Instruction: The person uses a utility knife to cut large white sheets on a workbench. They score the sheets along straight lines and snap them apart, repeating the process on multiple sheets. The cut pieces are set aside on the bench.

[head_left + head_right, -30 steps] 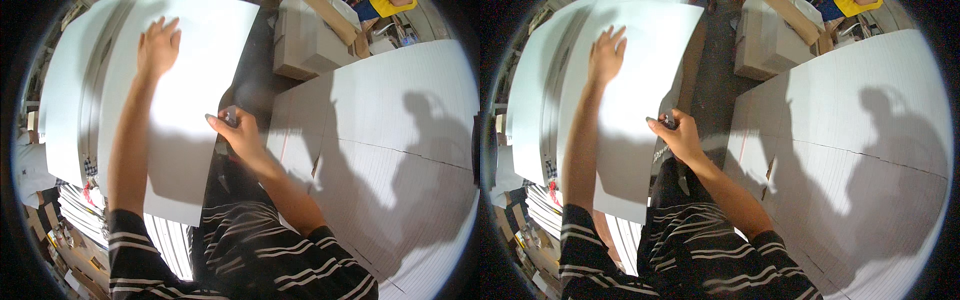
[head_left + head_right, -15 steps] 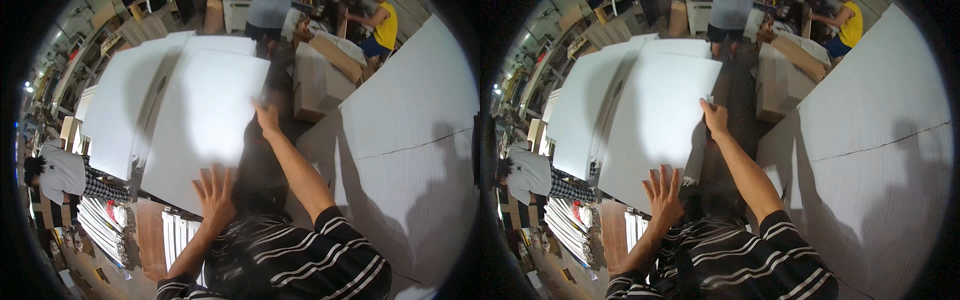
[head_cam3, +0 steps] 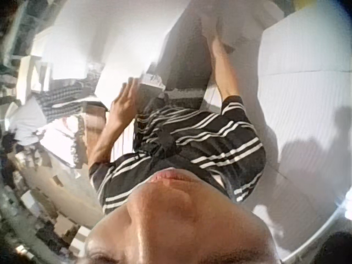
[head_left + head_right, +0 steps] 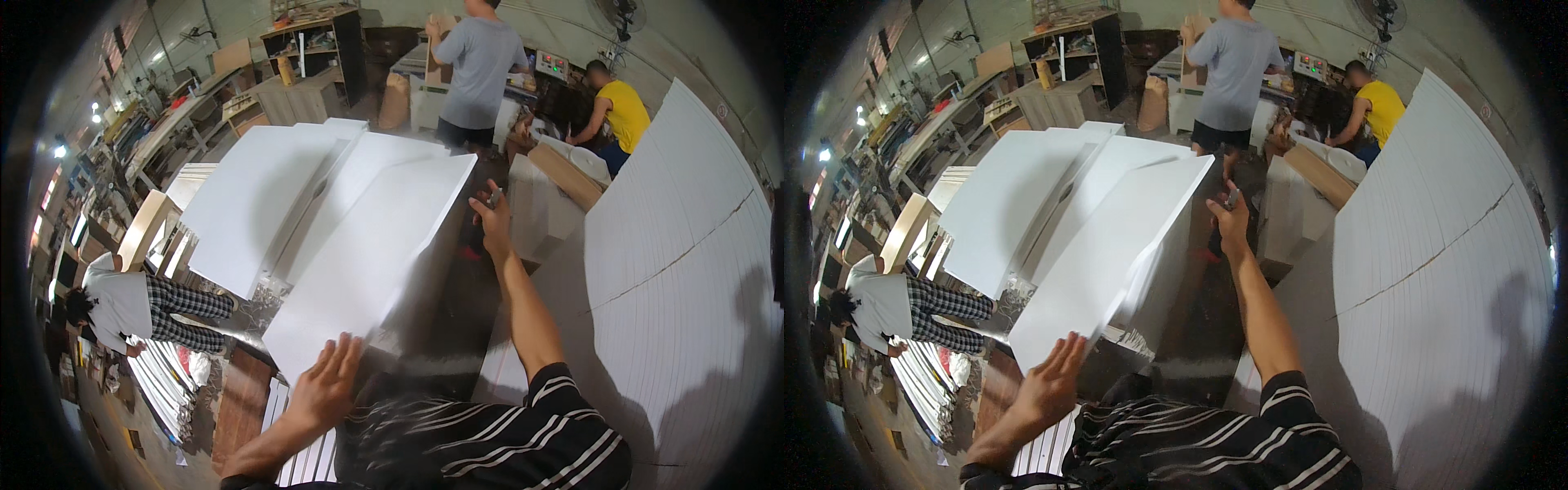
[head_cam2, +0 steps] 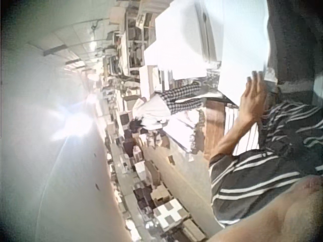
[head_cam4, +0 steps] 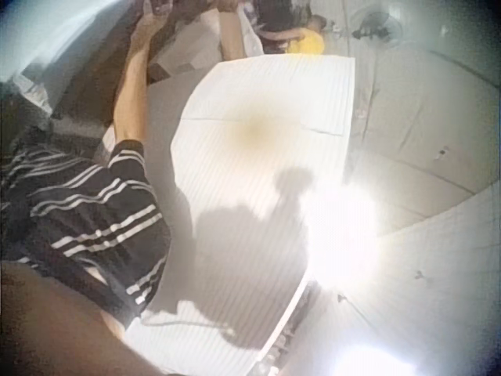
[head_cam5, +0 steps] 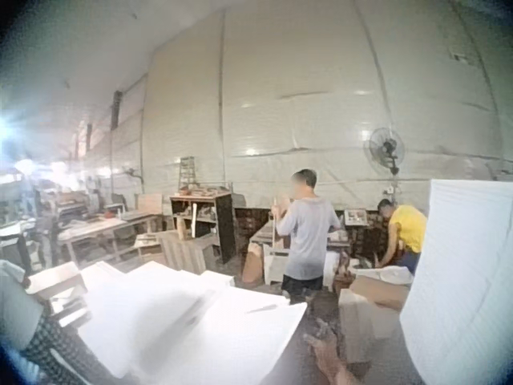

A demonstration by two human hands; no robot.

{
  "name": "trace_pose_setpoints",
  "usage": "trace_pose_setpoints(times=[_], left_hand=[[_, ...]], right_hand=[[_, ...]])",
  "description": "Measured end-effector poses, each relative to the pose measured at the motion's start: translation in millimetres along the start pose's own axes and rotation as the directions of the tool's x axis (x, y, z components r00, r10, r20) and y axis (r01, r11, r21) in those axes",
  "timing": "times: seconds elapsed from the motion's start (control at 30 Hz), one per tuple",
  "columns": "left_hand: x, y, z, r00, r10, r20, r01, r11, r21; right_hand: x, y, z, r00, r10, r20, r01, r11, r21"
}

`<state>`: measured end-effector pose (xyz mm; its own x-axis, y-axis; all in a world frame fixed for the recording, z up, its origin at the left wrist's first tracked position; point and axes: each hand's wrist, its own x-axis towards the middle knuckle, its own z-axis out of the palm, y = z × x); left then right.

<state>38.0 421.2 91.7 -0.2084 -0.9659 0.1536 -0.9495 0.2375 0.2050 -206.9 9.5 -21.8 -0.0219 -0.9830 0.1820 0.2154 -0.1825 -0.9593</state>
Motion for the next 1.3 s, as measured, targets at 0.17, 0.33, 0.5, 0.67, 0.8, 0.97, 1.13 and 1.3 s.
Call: trace_pose_setpoints(times=[0.17, 0.33, 0.5, 0.67, 0.8, 0.97, 1.13, 1.3], left_hand=[[-17.4, -11.9, -78.6, 0.984, -0.047, -0.174, 0.011, 0.980, -0.200], [-26.7, -25.6, -130.6, 0.991, -0.067, -0.112, 0.054, 0.992, -0.116], [-12.5, -75.1, -187.1, 1.000, -0.017, -0.006, 0.017, 0.999, 0.034], [70.0, -169.2, -244.7, 0.983, -0.003, -0.186, 0.027, 0.992, 0.127], [165.8, -225.2, -250.5, 0.964, 0.219, -0.152, -0.168, 0.941, 0.294], [322.9, -247.2, -210.2, 0.945, 0.319, 0.072, -0.313, 0.946, -0.082], [466.8, -219.7, -139.5, 0.800, 0.597, 0.062, -0.573, 0.790, -0.218], [558.1, -173.4, -65.4, 0.800, 0.589, 0.114, -0.541, 0.790, -0.289]], right_hand=[[6.5, -57.4, 10.7, 0.973, -0.107, 0.202, 0.124, 0.990, -0.073], [15.2, -91.9, 14.8, 0.910, -0.177, 0.376, 0.192, 0.981, -0.002], [17.1, -109.3, 0.3, 0.912, -0.167, 0.374, 0.273, 0.929, -0.251], [-26.8, -113.4, -36.5, 0.971, -0.168, 0.168, 0.214, 0.926, -0.312], [-98.2, -119.8, -63.9, 0.985, -0.157, -0.073, 0.107, 0.881, -0.460], [-197.8, -132.5, -82.9, 0.891, -0.270, -0.366, 0.102, 0.903, -0.418], [-268.9, -139.4, -82.9, 0.755, -0.358, -0.549, 0.064, 0.874, -0.482], [-307.2, -156.4, -55.7, 0.675, -0.417, -0.609, -0.045, 0.800, -0.598]])
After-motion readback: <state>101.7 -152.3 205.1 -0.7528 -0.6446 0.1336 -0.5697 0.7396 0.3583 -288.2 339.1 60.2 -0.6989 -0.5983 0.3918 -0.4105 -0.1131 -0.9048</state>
